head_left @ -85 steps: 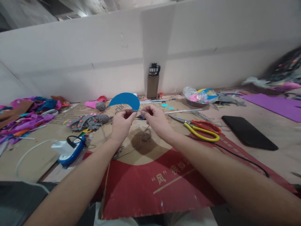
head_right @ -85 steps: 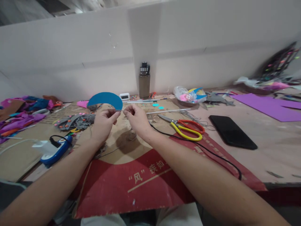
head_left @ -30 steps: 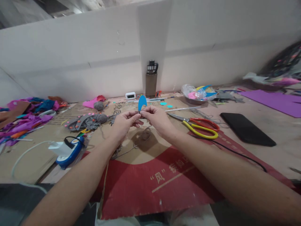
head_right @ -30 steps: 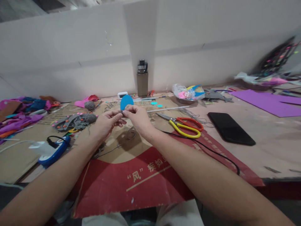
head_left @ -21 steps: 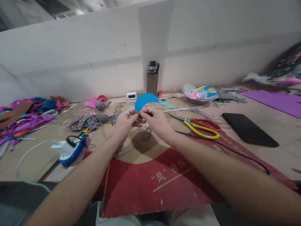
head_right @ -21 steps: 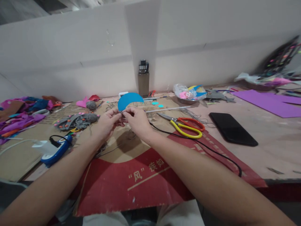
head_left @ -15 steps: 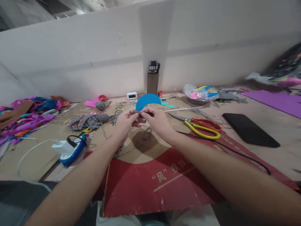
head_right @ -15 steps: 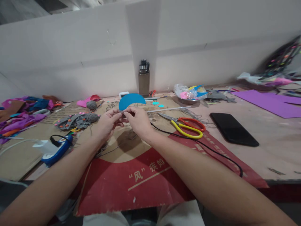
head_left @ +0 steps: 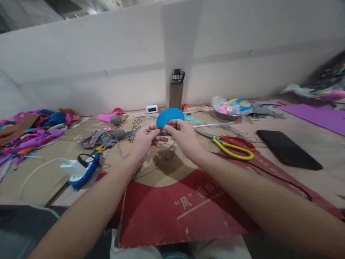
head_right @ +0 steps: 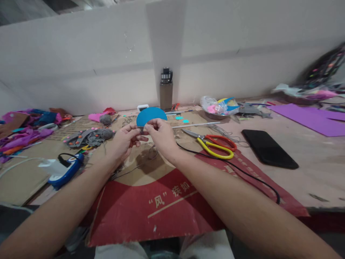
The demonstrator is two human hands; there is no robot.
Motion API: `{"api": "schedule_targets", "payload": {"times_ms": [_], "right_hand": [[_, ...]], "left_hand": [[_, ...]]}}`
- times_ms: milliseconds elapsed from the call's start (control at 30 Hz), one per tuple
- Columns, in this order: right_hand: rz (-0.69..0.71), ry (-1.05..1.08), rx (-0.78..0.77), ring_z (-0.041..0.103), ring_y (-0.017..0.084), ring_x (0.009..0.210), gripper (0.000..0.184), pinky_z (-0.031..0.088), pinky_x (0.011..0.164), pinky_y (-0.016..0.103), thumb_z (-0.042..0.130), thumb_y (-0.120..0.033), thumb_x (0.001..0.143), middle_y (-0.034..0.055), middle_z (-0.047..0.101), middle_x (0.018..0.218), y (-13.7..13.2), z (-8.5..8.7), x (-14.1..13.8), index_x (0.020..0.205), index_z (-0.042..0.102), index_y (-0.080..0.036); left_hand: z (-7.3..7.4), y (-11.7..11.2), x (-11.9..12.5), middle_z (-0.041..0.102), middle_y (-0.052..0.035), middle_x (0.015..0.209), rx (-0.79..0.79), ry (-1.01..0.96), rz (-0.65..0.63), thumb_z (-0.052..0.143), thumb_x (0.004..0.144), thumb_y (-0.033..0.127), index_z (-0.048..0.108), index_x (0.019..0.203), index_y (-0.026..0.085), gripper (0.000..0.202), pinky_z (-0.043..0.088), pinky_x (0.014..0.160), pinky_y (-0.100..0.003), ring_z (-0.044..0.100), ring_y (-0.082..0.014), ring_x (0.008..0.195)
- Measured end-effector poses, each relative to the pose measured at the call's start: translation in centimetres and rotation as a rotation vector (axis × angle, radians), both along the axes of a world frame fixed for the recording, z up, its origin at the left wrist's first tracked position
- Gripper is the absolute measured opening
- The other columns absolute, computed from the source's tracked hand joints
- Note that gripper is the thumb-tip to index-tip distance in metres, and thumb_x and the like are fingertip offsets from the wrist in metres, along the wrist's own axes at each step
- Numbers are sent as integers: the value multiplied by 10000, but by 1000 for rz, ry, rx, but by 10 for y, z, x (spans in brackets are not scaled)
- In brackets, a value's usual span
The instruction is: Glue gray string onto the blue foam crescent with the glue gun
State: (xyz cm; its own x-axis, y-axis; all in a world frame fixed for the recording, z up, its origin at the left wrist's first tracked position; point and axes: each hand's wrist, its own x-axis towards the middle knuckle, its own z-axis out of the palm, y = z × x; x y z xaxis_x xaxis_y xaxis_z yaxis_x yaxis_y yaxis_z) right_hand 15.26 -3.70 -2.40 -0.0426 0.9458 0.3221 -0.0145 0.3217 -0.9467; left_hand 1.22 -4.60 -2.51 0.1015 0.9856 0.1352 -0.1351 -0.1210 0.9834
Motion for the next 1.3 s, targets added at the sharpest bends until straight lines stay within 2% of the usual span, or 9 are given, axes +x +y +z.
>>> {"api": "schedule_targets", "payload": {"times_ms": [200, 400, 600, 700, 800, 1000, 1167, 1233, 1300], "right_hand": [[-35, -58, 47, 498, 103, 588, 191, 404, 604, 258, 583, -324, 763, -8, 595, 646, 1, -1, 3, 667, 596, -159], [-74, -51, 5, 526, 116, 626, 195, 407, 628, 269, 585, -337, 762, 10, 625, 689, 1, -2, 3, 718, 618, -150], [-28, -92, 4, 517, 114, 622, 204, 408, 636, 271, 552, -336, 777, 12, 631, 698, 1, -2, 1, 726, 618, -150], [-8, -84, 18, 527, 115, 647, 190, 413, 628, 262, 535, -331, 786, 14, 630, 761, 4, -8, 0, 847, 593, -160], [-30, -84, 29, 521, 113, 635, 229, 408, 603, 248, 552, -322, 776, -10, 591, 741, 8, -15, 0, 952, 524, -178], [98, -203, 13, 508, 108, 587, 93, 396, 582, 237, 509, -232, 782, -33, 572, 674, 12, -28, 0, 867, 503, -196], [276, -541, 117, 542, 115, 633, 81, 391, 616, 232, 532, -155, 763, -6, 615, 691, 5, -31, -2, 792, 603, -180], [383, -679, 143, 552, 121, 639, 95, 381, 609, 231, 554, -199, 782, 7, 637, 702, 2, -26, 0, 781, 646, -178], [424, -743, 171, 549, 127, 628, 201, 369, 592, 233, 545, -324, 826, 13, 642, 691, 3, -19, 5, 754, 660, -176]], "left_hand": [[0, 0, 1, 646, -29, 658, -11, -83, -44, 691, 693, 193, 600, 785, 108, 155, 378, 414, -147, 600, -81, 540], [-2, 3, 3, 678, -50, 763, -70, -161, -92, 705, 704, 180, 639, 871, 98, 197, 494, 537, -168, 631, -87, 614], [-4, 3, 2, 664, -37, 711, -53, -120, -34, 696, 735, 224, 633, 831, 101, 169, 466, 467, -152, 615, -78, 556], [-2, 3, 1, 692, -67, 810, -51, -110, 23, 675, 751, 220, 618, 829, 105, 150, 456, 446, -151, 625, -81, 561], [0, 5, -1, 696, -77, 817, -46, -124, 99, 644, 771, 203, 600, 809, 107, 113, 459, 448, -151, 639, -89, 575], [3, 12, -10, 692, -58, 769, -54, -233, 192, 598, 805, 168, 556, 812, 127, 59, 480, 467, -154, 649, -94, 568], [7, 12, -12, 681, -55, 719, -80, -350, 171, 570, 819, 125, 545, 784, 135, 44, 542, 586, -199, 667, -111, 617], [9, 12, -13, 674, -51, 707, -77, -369, 166, 564, 821, 117, 555, 782, 127, 41, 538, 579, -194, 657, -103, 600], [10, 12, -16, 666, -45, 696, -63, -379, 166, 567, 820, 119, 564, 788, 119, 32, 531, 565, -189, 640, -93, 573]]}}
